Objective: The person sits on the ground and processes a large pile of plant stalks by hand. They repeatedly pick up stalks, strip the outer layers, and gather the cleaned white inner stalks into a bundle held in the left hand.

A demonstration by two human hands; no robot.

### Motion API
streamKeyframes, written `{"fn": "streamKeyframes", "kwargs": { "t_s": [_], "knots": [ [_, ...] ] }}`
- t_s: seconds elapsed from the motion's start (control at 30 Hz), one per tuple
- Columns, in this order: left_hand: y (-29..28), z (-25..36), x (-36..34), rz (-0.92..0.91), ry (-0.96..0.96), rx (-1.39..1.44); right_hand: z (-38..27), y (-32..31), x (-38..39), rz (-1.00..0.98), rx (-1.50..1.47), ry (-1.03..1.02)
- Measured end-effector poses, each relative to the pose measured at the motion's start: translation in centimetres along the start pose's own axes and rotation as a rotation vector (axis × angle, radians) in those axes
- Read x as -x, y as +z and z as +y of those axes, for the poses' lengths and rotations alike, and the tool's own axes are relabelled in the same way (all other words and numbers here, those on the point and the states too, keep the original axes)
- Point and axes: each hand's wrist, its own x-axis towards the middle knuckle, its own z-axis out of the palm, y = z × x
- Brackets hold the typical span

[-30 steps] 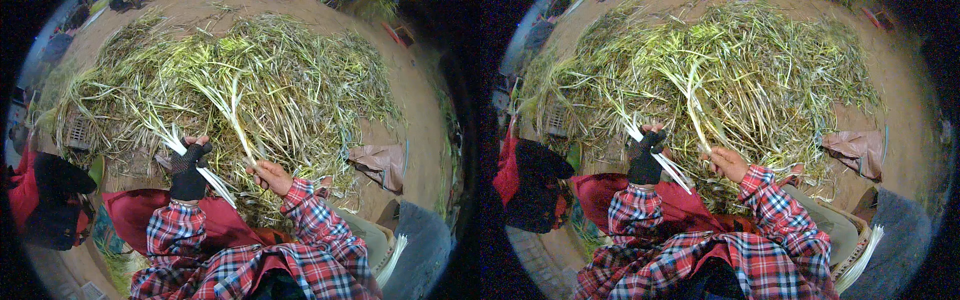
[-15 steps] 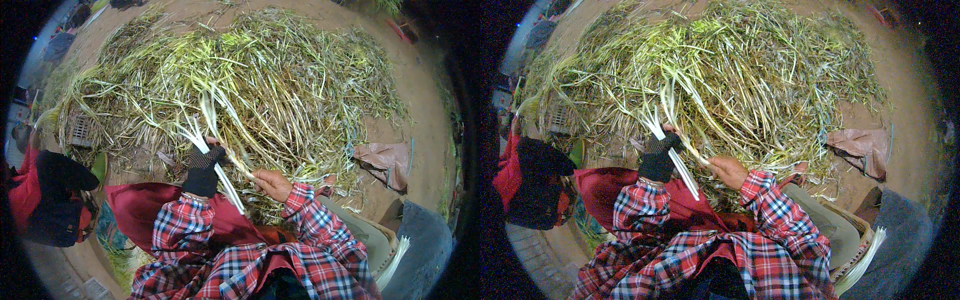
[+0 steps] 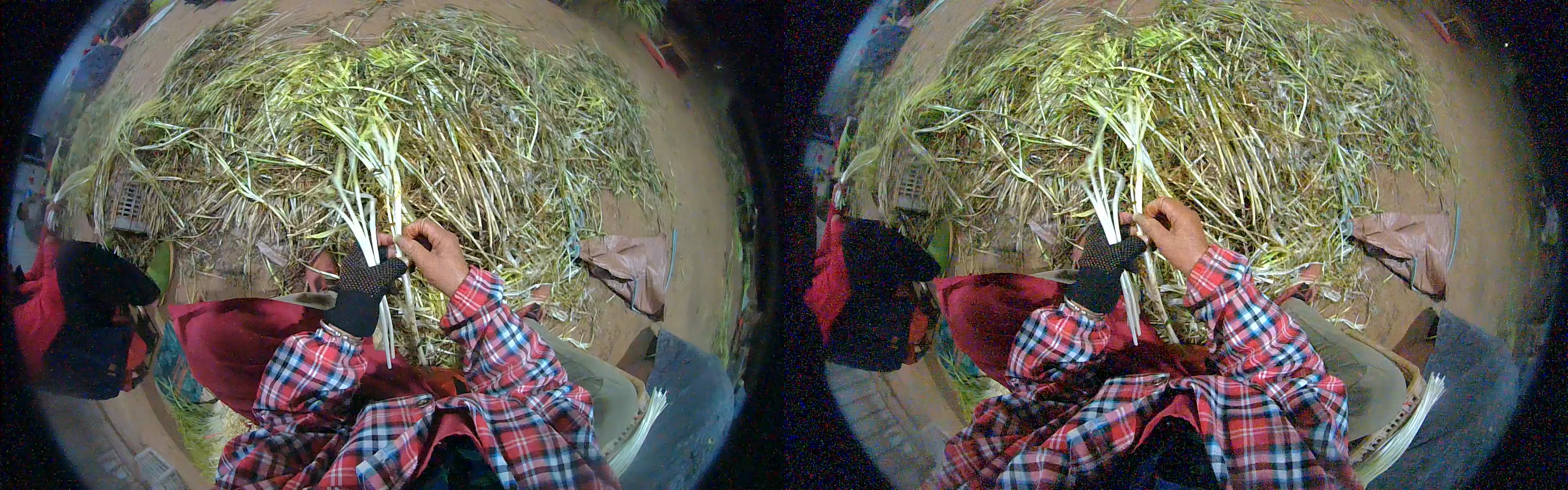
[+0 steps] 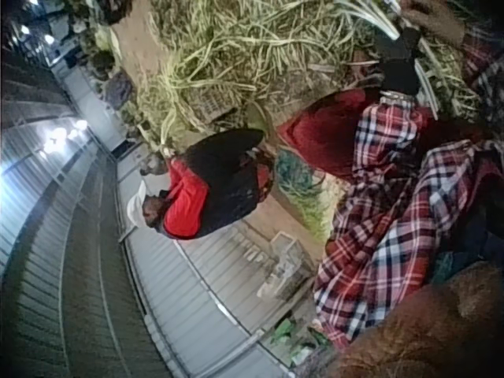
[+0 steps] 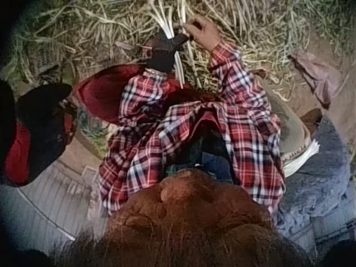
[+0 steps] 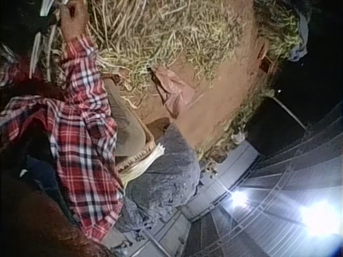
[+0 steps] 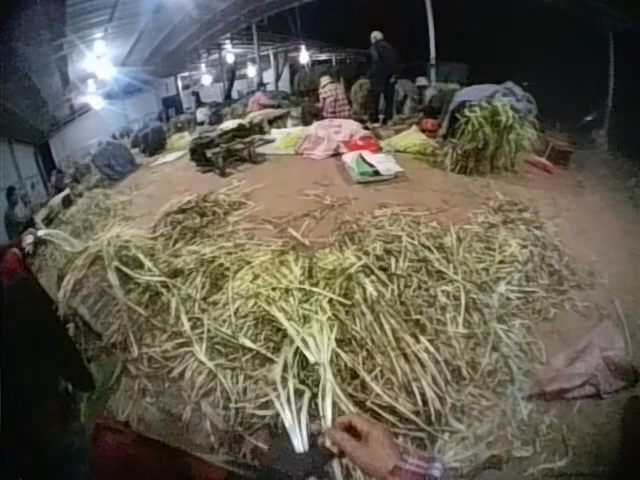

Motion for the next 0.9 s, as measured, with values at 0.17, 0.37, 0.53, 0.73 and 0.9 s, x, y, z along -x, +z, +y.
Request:
{"fn": "streamKeyframes", "kwargs": {
  "t_s": [0.17, 0.37, 0.53, 0.73, 0.9],
  "knots": [
    [-0.1, 1.5, 1.1, -0.109, -0.188, 0.212, 0.6, 0.0, 0.1, -0.067, -0.169, 0.052],
    [-0.3, 2.3, 2.1, -0.182, -0.433, 0.414, -0.4, -1.3, 0.4, 0.018, 0.247, -0.217],
    [-0.1, 1.3, 2.1, -0.004, -0.304, 0.328, 1.0, -1.9, 1.5, 0.184, 0.753, -0.260],
    [-0.9, 2.6, 2.4, 0.102, -0.365, 0.696, 5.7, -9.3, 1.8, 0.482, 1.138, 0.143],
    [-0.8, 2.2, 2.4, 0.016, -0.260, 0.735, 4.8, -13.5, 3.2, 0.473, 0.809, 0.331]
  ]
}}
